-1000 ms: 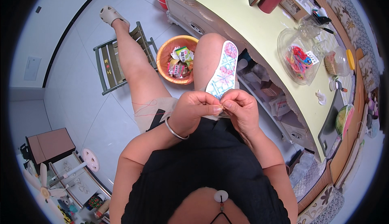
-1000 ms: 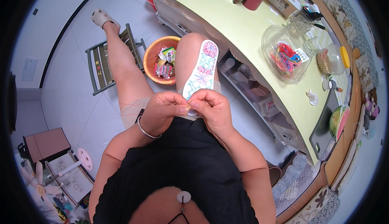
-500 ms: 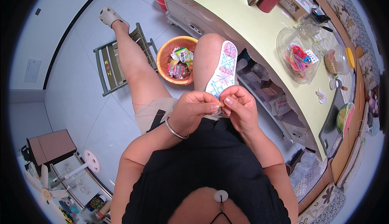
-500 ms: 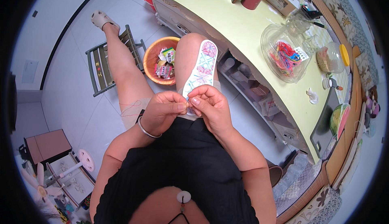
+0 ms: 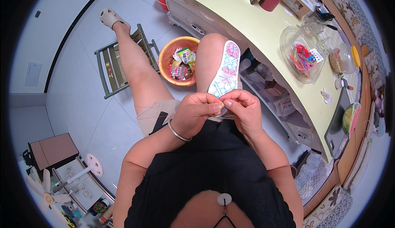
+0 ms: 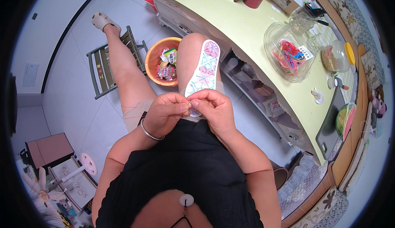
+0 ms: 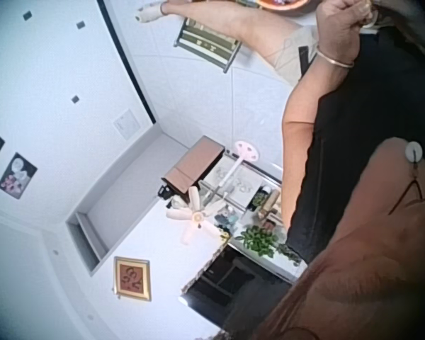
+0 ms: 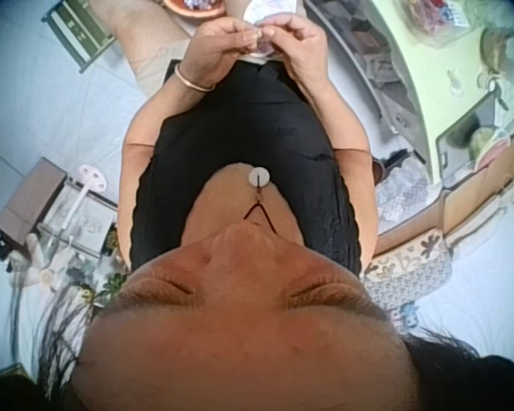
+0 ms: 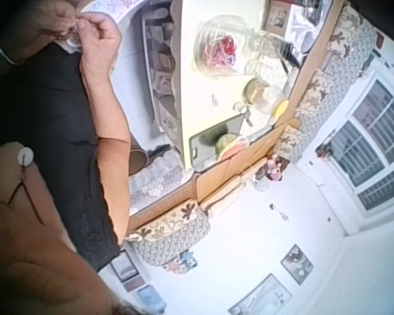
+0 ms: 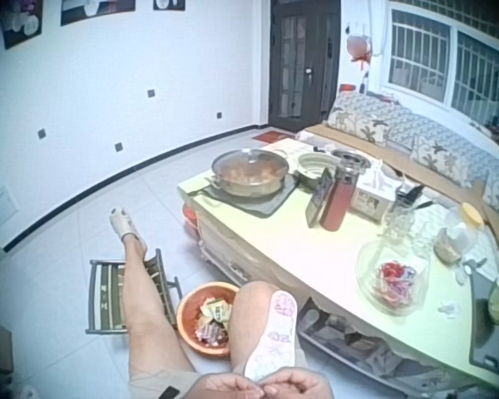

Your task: The person sews a colorful embroidered shoe insole by hand using a needle and red thread, pulling the thread through the material and adjusting the insole in their lap.

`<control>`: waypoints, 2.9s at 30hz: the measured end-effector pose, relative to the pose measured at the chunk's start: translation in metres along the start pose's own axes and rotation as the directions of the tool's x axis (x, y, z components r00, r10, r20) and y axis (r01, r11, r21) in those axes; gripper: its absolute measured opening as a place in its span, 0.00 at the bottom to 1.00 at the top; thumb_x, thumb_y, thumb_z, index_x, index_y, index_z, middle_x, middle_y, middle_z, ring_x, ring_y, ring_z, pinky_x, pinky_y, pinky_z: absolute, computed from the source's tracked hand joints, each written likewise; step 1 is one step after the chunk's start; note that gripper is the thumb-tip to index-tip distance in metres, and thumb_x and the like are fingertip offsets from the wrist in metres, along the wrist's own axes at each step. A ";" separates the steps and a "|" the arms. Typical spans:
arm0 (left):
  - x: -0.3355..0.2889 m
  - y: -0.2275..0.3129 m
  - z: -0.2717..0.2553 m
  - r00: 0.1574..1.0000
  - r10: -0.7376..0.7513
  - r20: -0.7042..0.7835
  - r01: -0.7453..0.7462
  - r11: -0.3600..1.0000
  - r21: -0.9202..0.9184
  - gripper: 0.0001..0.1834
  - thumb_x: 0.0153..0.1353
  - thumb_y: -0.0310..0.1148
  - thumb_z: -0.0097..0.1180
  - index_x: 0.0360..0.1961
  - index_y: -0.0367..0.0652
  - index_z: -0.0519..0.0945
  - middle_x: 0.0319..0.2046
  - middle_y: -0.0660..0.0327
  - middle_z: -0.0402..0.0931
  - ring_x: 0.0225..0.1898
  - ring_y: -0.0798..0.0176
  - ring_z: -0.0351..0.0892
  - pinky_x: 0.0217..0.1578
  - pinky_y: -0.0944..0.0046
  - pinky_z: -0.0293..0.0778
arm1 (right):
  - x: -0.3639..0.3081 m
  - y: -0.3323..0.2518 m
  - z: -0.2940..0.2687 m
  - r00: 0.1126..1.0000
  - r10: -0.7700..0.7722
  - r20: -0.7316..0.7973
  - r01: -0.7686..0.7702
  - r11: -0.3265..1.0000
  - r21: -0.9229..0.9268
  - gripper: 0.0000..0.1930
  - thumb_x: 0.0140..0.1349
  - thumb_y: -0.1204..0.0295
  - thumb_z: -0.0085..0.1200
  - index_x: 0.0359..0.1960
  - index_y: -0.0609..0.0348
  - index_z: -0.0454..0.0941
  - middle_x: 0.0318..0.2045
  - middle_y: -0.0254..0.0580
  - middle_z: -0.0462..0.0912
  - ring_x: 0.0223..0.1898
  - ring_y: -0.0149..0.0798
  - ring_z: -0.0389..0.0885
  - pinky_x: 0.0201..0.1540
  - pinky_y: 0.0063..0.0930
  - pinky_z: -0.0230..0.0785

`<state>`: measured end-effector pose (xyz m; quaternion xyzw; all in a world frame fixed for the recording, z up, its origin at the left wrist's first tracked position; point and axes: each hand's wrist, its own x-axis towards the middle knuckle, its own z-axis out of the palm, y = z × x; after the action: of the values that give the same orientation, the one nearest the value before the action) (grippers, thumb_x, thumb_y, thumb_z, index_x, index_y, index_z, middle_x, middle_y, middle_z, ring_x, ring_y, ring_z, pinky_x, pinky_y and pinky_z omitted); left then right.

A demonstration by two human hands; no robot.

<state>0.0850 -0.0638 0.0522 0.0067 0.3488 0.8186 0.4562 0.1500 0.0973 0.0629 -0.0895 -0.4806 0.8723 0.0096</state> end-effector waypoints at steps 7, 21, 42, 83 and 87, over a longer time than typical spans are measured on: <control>0.000 0.000 0.000 1.000 -0.007 -0.017 0.007 1.000 0.009 0.05 0.57 0.23 0.57 0.34 0.32 0.78 0.29 0.58 0.77 0.30 0.67 0.75 0.36 0.69 0.71 | -0.001 -0.002 0.001 1.000 0.018 -0.021 -0.019 0.998 -0.060 0.05 0.60 0.82 0.52 0.37 0.68 0.77 0.32 0.40 0.82 0.33 0.26 0.79 0.38 0.17 0.71; 0.001 0.001 0.001 1.000 -0.024 -0.014 0.025 0.999 0.027 0.06 0.56 0.24 0.57 0.35 0.32 0.77 0.29 0.59 0.77 0.31 0.68 0.75 0.37 0.70 0.71 | 0.000 -0.006 0.006 0.996 0.065 -0.059 -0.065 0.998 0.003 0.04 0.61 0.79 0.52 0.37 0.64 0.77 0.28 0.32 0.80 0.26 0.18 0.73 0.26 0.11 0.59; -0.001 -0.006 0.010 0.987 0.111 -0.113 -0.091 0.981 0.169 0.07 0.53 0.20 0.59 0.34 0.31 0.79 0.31 0.61 0.79 0.33 0.72 0.76 0.38 0.75 0.71 | -0.001 -0.003 0.003 0.997 0.077 -0.033 -0.076 0.997 0.031 0.04 0.58 0.79 0.56 0.34 0.64 0.76 0.30 0.34 0.78 0.32 0.23 0.75 0.37 0.15 0.68; -0.007 -0.004 0.011 0.992 0.114 -0.054 -0.103 0.979 0.177 0.06 0.53 0.19 0.59 0.34 0.33 0.78 0.32 0.59 0.78 0.35 0.69 0.77 0.42 0.72 0.72 | -0.001 -0.002 0.000 0.987 -0.120 -0.107 0.130 0.988 0.085 0.02 0.60 0.78 0.54 0.34 0.64 0.75 0.29 0.32 0.75 0.26 0.21 0.65 0.29 0.15 0.57; -0.006 -0.004 0.011 0.992 0.112 -0.054 -0.103 0.983 0.150 0.07 0.53 0.20 0.59 0.34 0.32 0.79 0.32 0.59 0.79 0.35 0.70 0.77 0.40 0.72 0.71 | -0.001 0.002 -0.006 0.993 -0.110 -0.039 0.110 0.994 0.016 0.03 0.60 0.77 0.55 0.33 0.63 0.75 0.29 0.31 0.75 0.26 0.21 0.66 0.30 0.15 0.58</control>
<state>0.0955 -0.0605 0.0602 0.0338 0.4210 0.8141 0.3985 0.1519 0.1014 0.0584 -0.0794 -0.4768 0.8728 0.0676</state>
